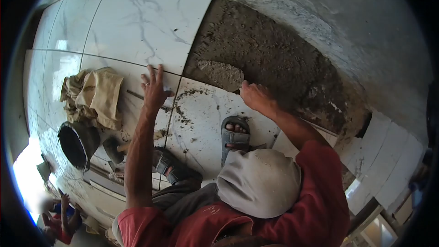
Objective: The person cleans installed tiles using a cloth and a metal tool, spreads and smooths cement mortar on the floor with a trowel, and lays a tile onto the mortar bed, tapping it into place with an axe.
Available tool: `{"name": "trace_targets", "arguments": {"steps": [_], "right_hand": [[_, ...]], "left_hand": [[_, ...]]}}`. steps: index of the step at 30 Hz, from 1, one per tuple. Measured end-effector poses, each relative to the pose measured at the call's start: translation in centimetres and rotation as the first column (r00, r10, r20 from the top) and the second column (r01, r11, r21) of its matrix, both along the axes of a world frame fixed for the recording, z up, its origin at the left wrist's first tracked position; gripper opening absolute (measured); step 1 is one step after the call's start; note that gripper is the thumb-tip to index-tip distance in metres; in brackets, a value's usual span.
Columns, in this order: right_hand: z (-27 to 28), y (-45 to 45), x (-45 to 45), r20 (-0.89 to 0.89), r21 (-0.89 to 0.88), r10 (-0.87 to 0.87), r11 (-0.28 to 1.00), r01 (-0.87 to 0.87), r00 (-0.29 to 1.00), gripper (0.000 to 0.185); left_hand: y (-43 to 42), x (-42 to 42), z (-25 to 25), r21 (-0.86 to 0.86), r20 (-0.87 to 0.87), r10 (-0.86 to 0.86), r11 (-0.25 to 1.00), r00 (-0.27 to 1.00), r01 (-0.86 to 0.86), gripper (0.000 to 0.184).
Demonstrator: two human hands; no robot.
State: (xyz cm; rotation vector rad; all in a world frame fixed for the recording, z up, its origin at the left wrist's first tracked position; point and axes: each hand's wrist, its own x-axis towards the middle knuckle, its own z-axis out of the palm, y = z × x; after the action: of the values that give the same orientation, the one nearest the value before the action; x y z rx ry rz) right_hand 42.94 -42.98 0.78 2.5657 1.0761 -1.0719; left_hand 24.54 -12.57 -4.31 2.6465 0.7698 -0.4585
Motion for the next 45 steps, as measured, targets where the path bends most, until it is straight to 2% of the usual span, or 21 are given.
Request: {"name": "trace_targets", "arguments": {"steps": [3, 5, 7, 10, 12, 15, 17, 22, 24, 25, 26, 29, 32, 33, 35, 38, 39, 40, 43, 44, 45], "right_hand": [[-0.5, -5.5, 2.9, 0.005, -0.06, -0.045, 0.997, 0.045, 0.999, 0.026], [-3.7, -13.6, 7.2, 0.118, -0.093, 0.106, 0.991, -0.095, 0.987, 0.025], [1.3, -14.1, 8.8, 0.235, -0.076, -0.213, 0.969, 0.237, 0.948, 0.024], [1.3, -12.7, 6.4, 0.196, -0.085, -0.243, 0.961, 0.263, 0.95, 0.029], [2.0, -8.1, 2.7, 0.114, -0.137, -0.141, 0.978, 0.157, 0.983, 0.032], [0.0, -5.3, 2.3, 0.049, 0.003, -0.256, 0.967, 0.256, 0.965, 0.029], [-3.9, -8.2, 6.8, 0.125, 0.078, -0.069, 0.995, 0.059, 0.99, 0.028], [-1.7, -13.2, 13.4, 0.203, 0.013, -0.33, 0.942, 0.334, 0.922, 0.033], [-2.0, -13.4, 10.0, 0.203, 0.254, -0.558, 0.824, 0.507, 0.804, 0.038], [0.6, -10.6, 6.6, -0.237, 0.25, -0.769, 0.541, 0.803, 0.593, 0.045], [0.6, -9.0, 3.0, -0.488, 0.236, -0.788, 0.294, 0.926, 0.375, 0.043], [-3.7, -4.1, -4.4, -0.659, 0.258, -0.626, 0.334, 0.907, 0.418, 0.043], [-0.2, 1.5, -6.9, -0.693, 0.115, -0.636, 0.37, 0.922, 0.341, 0.039], [-1.4, 1.9, -7.5, -0.627, 0.237, -0.543, 0.55, 0.801, 0.559, 0.038], [-2.9, 1.5, -7.7, -0.532, 0.337, -0.414, 0.697, 0.633, 0.738, 0.038], [-2.6, 0.0, -5.2, -0.592, 0.164, -0.693, 0.397, 0.903, 0.412, 0.034], [-3.2, -0.8, -5.0, -0.592, 0.161, -0.692, 0.402, 0.901, 0.414, 0.034], [-3.8, -1.3, -5.0, -0.541, 0.264, -0.612, 0.528, 0.807, 0.577, 0.034], [-4.4, -1.8, -5.1, -0.422, 0.379, -0.468, 0.687, 0.62, 0.777, 0.032], [-4.4, -2.2, -5.1, -0.508, 0.27, -0.553, 0.626, 0.731, 0.661, 0.032], [-4.1, -2.8, -4.9, -0.475, 0.315, -0.517, 0.655, 0.686, 0.712, 0.03]], "left_hand": [[0.0, -0.2, 0.1, -0.003, 0.043, -0.015, 1.0, 0.999, 0.015, 0.113], [-0.2, -0.2, 0.5, -0.006, 0.055, -0.03, 1.0, 0.998, 0.03, 0.112], [-0.2, 0.2, 0.8, -0.01, 0.016, -0.017, 1.0, 1.0, 0.017, 0.111], [0.0, 0.6, 0.6, 0.005, 0.033, -0.014, 1.0, 0.999, 0.014, 0.112], [-0.2, 0.1, 0.5, 0.0, 0.028, -0.02, 1.0, 0.999, 0.02, 0.113], [-0.2, 0.2, 0.9, -0.016, 0.009, -0.028, 0.999, 1.0, 0.028, 0.112], [-0.1, 0.0, 0.6, -0.011, 0.026, -0.037, 0.999, 0.999, 0.037, 0.112], [-0.1, 0.2, 0.6, -0.001, -0.007, -0.023, 1.0, 1.0, 0.023, 0.113], [-0.2, 0.4, 0.4, 0.002, 0.01, -0.019, 1.0, 1.0, 0.019, 0.113], [-0.2, 0.1, 0.4, 0.006, 0.021, -0.024, 1.0, 0.999, 0.024, 0.113], [-0.2, 0.0, 0.4, 0.01, 0.015, -0.031, 0.999, 0.999, 0.031, 0.113], [0.0, 0.1, 0.4, 0.012, 0.018, -0.045, 0.999, 0.999, 0.044, 0.113], [0.2, -0.1, 0.1, 0.012, 0.011, -0.058, 0.998, 0.998, 0.058, 0.114], [0.2, -0.3, 0.0, 0.009, 0.032, -0.062, 0.998, 0.998, 0.061, 0.114], [0.1, -0.2, 0.1, 0.005, 0.052, -0.071, 0.997, 0.996, 0.071, 0.115], [0.1, -0.2, 0.2, 0.01, -0.002, -0.059, 0.998, 0.998, 0.059, 0.114], [0.1, -0.2, 0.1, 0.009, 0.014, -0.06, 0.998, 0.998, 0.059, 0.114], [0.1, -0.1, 0.1, 0.01, 0.032, -0.063, 0.998, 0.998, 0.062, 0.113], [0.0, 0.3, 0.6, 0.002, -0.035, -0.056, 0.998, 0.998, 0.056, 0.113], [0.0, 0.5, 0.6, 0.0, -0.031, -0.06, 0.998, 0.998, 0.06, 0.113], [0.1, 0.4, 0.7, 0.003, -0.022, -0.063, 0.998, 0.998, 0.063, 0.113]]}}
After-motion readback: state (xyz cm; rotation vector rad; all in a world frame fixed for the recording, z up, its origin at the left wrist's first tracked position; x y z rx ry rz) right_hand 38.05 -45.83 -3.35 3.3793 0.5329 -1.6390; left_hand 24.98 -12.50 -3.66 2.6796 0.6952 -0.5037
